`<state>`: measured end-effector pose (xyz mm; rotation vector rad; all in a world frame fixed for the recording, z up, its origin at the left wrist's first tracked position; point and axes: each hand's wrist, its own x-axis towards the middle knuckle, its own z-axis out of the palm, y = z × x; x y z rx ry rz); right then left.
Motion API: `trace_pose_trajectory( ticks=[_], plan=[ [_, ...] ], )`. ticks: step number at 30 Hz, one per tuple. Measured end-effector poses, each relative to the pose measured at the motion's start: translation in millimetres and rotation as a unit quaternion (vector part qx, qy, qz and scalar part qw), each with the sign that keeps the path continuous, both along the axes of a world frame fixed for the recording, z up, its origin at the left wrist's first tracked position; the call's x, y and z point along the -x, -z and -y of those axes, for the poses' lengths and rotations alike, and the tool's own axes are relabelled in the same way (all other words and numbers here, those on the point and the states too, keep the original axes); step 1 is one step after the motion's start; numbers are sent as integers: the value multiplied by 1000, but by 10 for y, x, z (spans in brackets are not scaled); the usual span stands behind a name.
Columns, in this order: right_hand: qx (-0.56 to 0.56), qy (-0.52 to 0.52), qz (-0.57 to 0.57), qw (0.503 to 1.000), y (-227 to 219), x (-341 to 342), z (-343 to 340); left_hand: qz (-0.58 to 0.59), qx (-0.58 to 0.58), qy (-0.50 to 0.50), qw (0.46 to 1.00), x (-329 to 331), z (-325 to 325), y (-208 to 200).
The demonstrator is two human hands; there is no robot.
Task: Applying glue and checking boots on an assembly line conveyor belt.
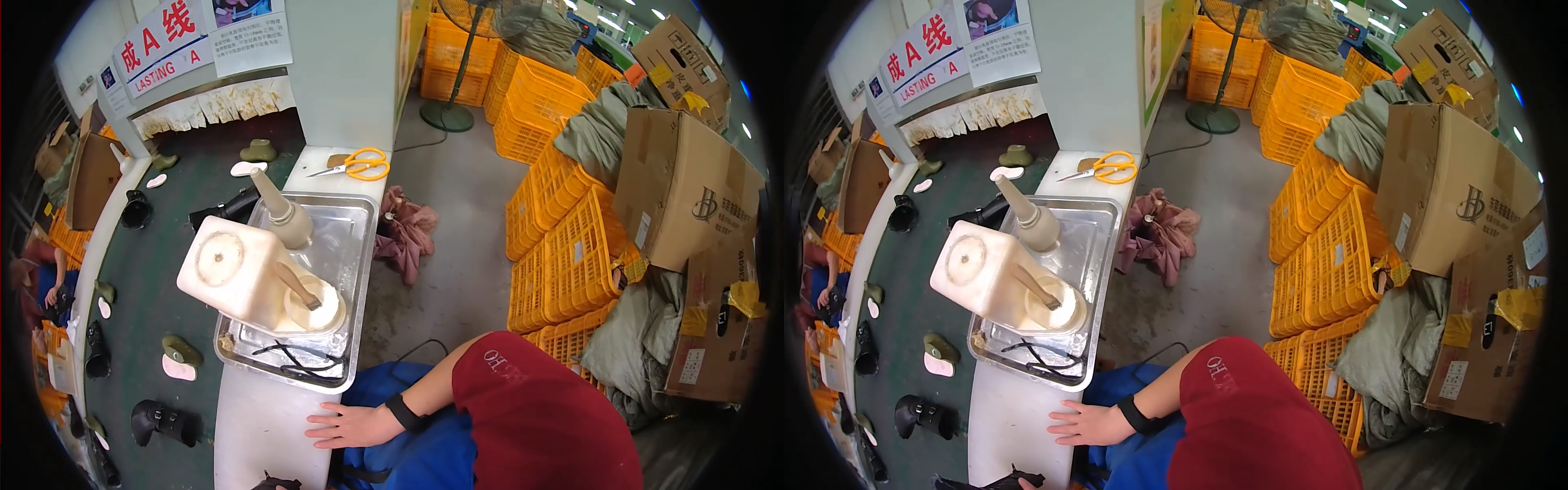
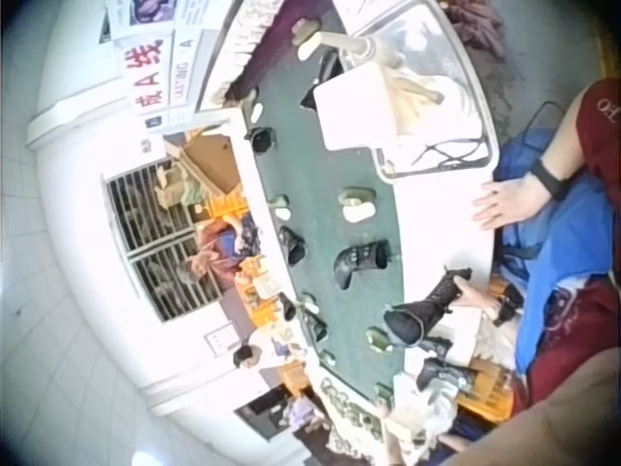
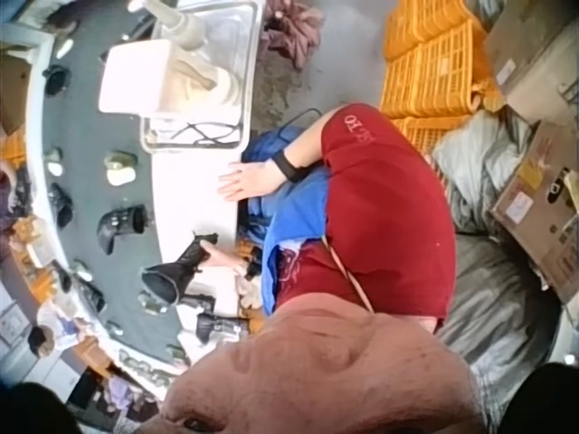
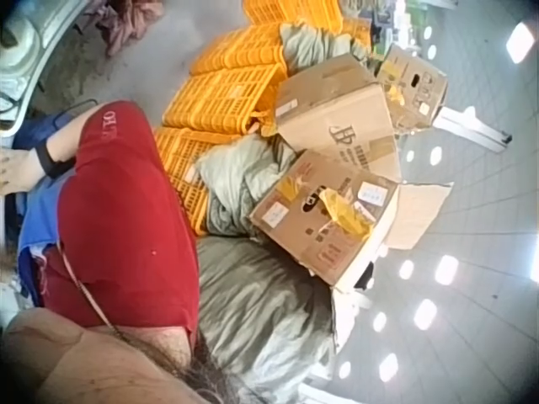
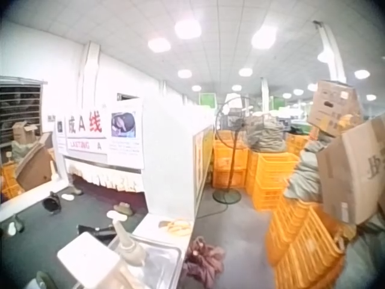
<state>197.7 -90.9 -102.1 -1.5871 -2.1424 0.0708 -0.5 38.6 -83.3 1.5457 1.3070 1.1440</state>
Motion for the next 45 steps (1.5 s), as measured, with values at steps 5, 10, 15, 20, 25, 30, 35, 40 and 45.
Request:
trace_pose_trajectory(
  ticks=[5, 10, 15, 20, 25, 30, 35, 40, 45],
  plan=[
    [17, 1, -14, 1000, -70, -28, 3, 30, 46, -14, 998, 82, -1, -77],
    [125, -10, 85, 988, -403, -51, -31, 51, 142, -88, 985, 188, 8, 45],
    [177, -51, 108, 977, -698, -38, -101, -26, -10, -37, 999, 251, 28, 83],
    [181, -53, 143, 972, -698, -24, -116, -29, -10, -28, 999, 254, 2, 109],
    [174, -55, 119, 976, -657, -37, -90, -39, -16, -30, 999, 276, 14, 160],
    [174, -60, 115, 976, -660, -23, -104, -44, -2, -34, 998, 273, 5, 137],
    [176, -60, 136, 973, -638, -23, -102, -45, -45, -30, 998, 259, 11, 79],
    [181, -59, 133, 973, -637, -22, -95, -35, -38, -34, 998, 248, 10, 72],
    [181, -52, 117, 975, -669, -23, -89, -30, -44, -31, 998, 247, 7, 92]
  ],
)
